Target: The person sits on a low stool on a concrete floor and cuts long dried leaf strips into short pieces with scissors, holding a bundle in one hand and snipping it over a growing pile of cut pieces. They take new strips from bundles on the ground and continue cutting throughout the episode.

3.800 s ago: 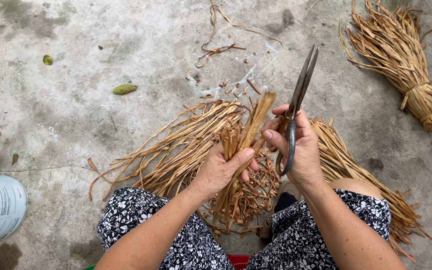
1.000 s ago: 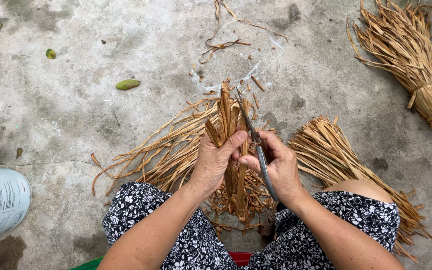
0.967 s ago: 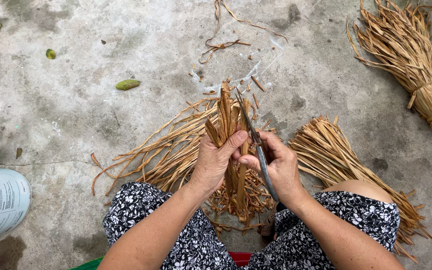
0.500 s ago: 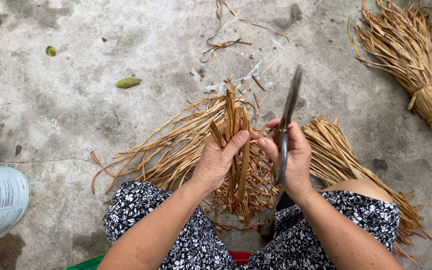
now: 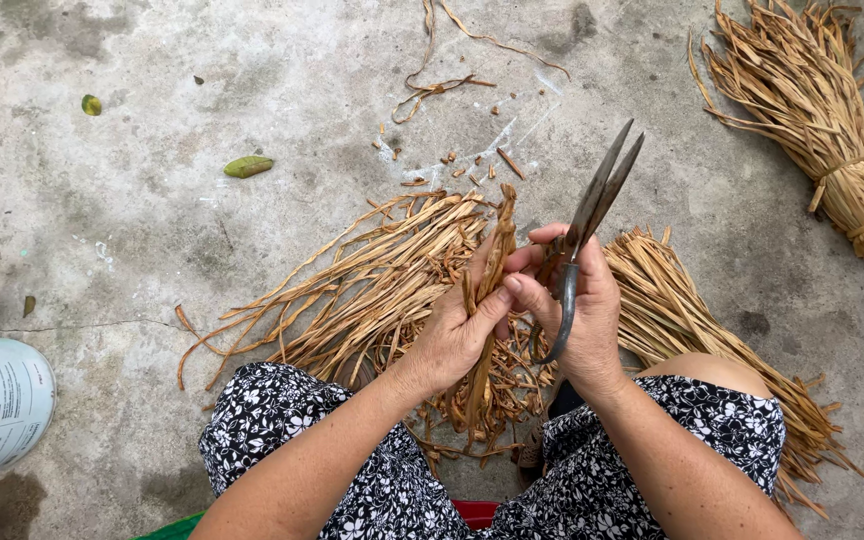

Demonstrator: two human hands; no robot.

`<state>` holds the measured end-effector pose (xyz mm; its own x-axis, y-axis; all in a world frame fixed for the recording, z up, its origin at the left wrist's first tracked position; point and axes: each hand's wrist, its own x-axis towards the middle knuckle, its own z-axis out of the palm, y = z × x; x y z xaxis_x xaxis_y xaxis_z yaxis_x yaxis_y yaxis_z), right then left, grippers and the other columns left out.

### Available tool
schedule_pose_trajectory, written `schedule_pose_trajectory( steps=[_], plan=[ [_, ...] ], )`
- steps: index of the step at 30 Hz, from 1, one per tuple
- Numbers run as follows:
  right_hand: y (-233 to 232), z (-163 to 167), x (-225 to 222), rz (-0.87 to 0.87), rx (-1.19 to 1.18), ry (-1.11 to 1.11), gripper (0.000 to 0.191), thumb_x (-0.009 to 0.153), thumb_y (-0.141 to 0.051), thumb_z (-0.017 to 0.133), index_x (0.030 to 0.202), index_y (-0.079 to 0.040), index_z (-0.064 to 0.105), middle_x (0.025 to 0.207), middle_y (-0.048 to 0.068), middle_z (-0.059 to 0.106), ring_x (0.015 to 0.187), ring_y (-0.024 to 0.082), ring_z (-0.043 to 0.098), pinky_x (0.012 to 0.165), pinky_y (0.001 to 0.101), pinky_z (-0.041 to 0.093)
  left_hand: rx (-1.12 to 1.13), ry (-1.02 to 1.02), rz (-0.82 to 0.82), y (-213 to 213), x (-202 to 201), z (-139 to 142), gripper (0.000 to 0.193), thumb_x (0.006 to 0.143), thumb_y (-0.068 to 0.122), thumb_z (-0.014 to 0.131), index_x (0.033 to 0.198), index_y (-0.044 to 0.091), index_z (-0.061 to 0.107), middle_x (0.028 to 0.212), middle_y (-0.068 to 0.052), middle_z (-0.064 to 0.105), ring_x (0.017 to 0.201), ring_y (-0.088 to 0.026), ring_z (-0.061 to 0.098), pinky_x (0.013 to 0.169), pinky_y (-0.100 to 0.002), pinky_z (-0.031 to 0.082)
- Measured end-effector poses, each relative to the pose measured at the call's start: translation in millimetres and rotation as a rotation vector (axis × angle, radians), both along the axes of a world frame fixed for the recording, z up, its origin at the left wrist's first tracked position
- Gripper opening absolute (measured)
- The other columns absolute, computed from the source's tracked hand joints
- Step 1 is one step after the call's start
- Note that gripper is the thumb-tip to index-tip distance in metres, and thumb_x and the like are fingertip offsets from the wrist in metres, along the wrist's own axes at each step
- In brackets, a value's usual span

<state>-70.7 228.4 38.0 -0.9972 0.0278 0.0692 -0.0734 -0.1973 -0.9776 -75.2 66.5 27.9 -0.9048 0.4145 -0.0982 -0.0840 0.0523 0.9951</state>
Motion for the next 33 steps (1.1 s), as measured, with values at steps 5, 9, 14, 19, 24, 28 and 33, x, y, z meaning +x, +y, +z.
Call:
schedule_pose_trajectory(
  steps=[5, 9, 14, 19, 24, 28, 33],
  plan=[
    [-7, -4, -2, -0.049, 0.113, 0.045, 0.045, 0.089, 0.004, 0.077, 0.128, -0.006, 0.055, 0.102, 0.002, 0.063, 0.092, 0.009, 0.063, 0.079, 0.0239, 0.056, -0.106, 0.420, 0.026, -5, 5, -1, 0.070, 0.112, 0.042, 0.046, 0.166, 0.016, 0.008, 0.145, -0.013, 0.056, 0.123, -0.016, 0.055, 0.101, -0.036, 0.048],
    [-4, -4, -7, -0.038, -0.080, -0.033, 0.042, 0.089, 0.003, 0.076, 0.125, -0.007, 0.058, 0.100, 0.000, 0.063, 0.092, 0.008, 0.063, 0.080, 0.0230, 0.057, 0.075, 0.087, 0.038, -8, 1, -6, 0.070, 0.107, 0.043, 0.052, 0.164, 0.013, 0.023, 0.115, -0.010, 0.059, 0.099, -0.017, 0.060, 0.086, -0.036, 0.054],
    [7, 0, -9, -0.022, -0.037, -0.070, 0.041, 0.089, 0.001, 0.076, 0.126, -0.008, 0.059, 0.095, 0.001, 0.063, 0.083, 0.009, 0.061, 0.072, 0.0225, 0.054, 0.276, -0.192, 0.143, -13, -1, -7, 0.049, 0.101, 0.043, 0.060, 0.132, 0.004, 0.058, 0.104, -0.003, 0.064, 0.091, -0.009, 0.065, 0.077, -0.028, 0.061],
    [7, 4, -7, -0.021, 0.068, -0.058, 0.042, 0.090, -0.004, 0.077, 0.127, -0.008, 0.058, 0.094, 0.001, 0.063, 0.083, 0.008, 0.061, 0.071, 0.0228, 0.054, 0.170, -0.178, 0.118, -11, 1, -5, 0.043, 0.097, 0.040, 0.067, 0.124, 0.007, 0.065, 0.085, 0.001, 0.063, 0.071, -0.007, 0.059, 0.060, -0.024, 0.052],
    [5, 4, -6, 0.046, 0.189, 0.033, 0.048, 0.091, -0.021, 0.078, 0.131, -0.010, 0.054, 0.105, 0.002, 0.065, 0.096, 0.010, 0.065, 0.083, 0.0263, 0.059, 0.287, -0.141, 0.278, -8, -6, -8, 0.030, 0.098, 0.032, 0.069, 0.113, 0.005, 0.069, 0.086, 0.003, 0.066, 0.072, -0.005, 0.061, 0.063, -0.024, 0.055],
    [-3, -4, -5, 0.132, 0.299, -0.072, 0.058, 0.086, -0.030, 0.080, 0.133, -0.010, 0.054, 0.108, 0.003, 0.065, 0.101, 0.013, 0.066, 0.089, 0.0294, 0.059, 0.419, -0.095, 0.361, -8, -15, -10, 0.024, 0.101, 0.025, 0.070, 0.112, 0.003, 0.068, 0.088, 0.002, 0.068, 0.075, -0.006, 0.062, 0.065, -0.023, 0.053],
    [-7, -15, -4, 0.157, 0.361, -0.041, 0.061, 0.085, -0.031, 0.082, 0.135, -0.008, 0.057, 0.103, 0.003, 0.066, 0.096, 0.011, 0.064, 0.087, 0.0274, 0.057, 0.462, -0.160, 0.375, -3, -18, -8, 0.023, 0.099, 0.023, 0.069, 0.111, 0.003, 0.070, 0.094, 0.000, 0.073, 0.079, -0.007, 0.065, 0.068, -0.024, 0.056]
  ],
)
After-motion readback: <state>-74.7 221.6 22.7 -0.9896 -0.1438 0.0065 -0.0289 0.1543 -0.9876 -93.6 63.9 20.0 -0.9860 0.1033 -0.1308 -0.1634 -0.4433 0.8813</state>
